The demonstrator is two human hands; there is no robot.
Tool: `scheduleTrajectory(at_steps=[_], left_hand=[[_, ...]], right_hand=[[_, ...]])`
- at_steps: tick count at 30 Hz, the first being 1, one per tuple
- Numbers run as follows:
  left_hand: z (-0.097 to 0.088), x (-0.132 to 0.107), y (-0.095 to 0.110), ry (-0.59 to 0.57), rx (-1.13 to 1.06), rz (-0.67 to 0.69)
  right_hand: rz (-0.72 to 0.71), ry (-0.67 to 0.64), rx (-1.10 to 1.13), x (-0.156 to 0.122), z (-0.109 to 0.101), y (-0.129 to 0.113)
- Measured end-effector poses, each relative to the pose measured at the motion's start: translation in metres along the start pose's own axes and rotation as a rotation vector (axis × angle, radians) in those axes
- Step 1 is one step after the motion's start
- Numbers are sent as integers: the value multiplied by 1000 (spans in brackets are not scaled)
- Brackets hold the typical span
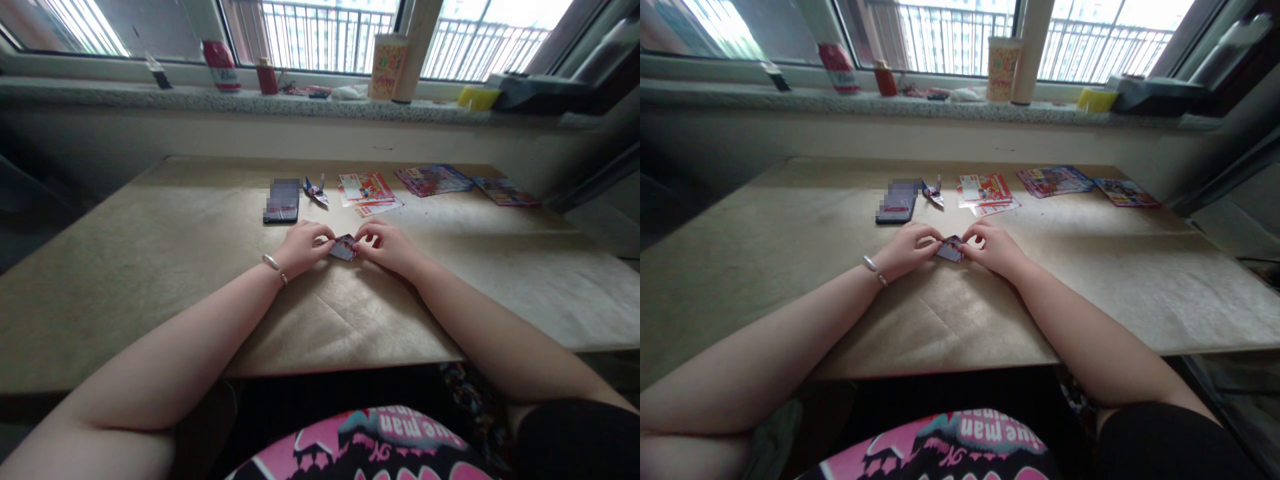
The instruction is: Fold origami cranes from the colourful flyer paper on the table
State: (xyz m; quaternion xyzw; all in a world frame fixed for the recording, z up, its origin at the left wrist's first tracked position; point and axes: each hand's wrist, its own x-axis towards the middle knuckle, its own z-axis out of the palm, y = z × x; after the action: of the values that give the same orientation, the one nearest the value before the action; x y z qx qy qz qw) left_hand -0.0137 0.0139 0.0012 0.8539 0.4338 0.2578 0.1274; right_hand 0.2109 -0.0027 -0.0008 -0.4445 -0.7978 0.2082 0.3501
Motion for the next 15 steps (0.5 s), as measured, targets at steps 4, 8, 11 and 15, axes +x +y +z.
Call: scheduleTrajectory(at_steps=[4, 8, 11, 15], left_hand=[[2, 1, -2, -45, 31, 21], [4, 1, 0, -43, 114, 46], [6, 2, 1, -49, 150, 44], [10, 3, 0, -54, 153, 64]], right_hand=[[34, -17, -79, 1, 4, -2], [55, -43, -200, 3, 6, -2], [46, -51, -251, 4, 7, -1], [-7, -47, -312, 4, 10, -1]])
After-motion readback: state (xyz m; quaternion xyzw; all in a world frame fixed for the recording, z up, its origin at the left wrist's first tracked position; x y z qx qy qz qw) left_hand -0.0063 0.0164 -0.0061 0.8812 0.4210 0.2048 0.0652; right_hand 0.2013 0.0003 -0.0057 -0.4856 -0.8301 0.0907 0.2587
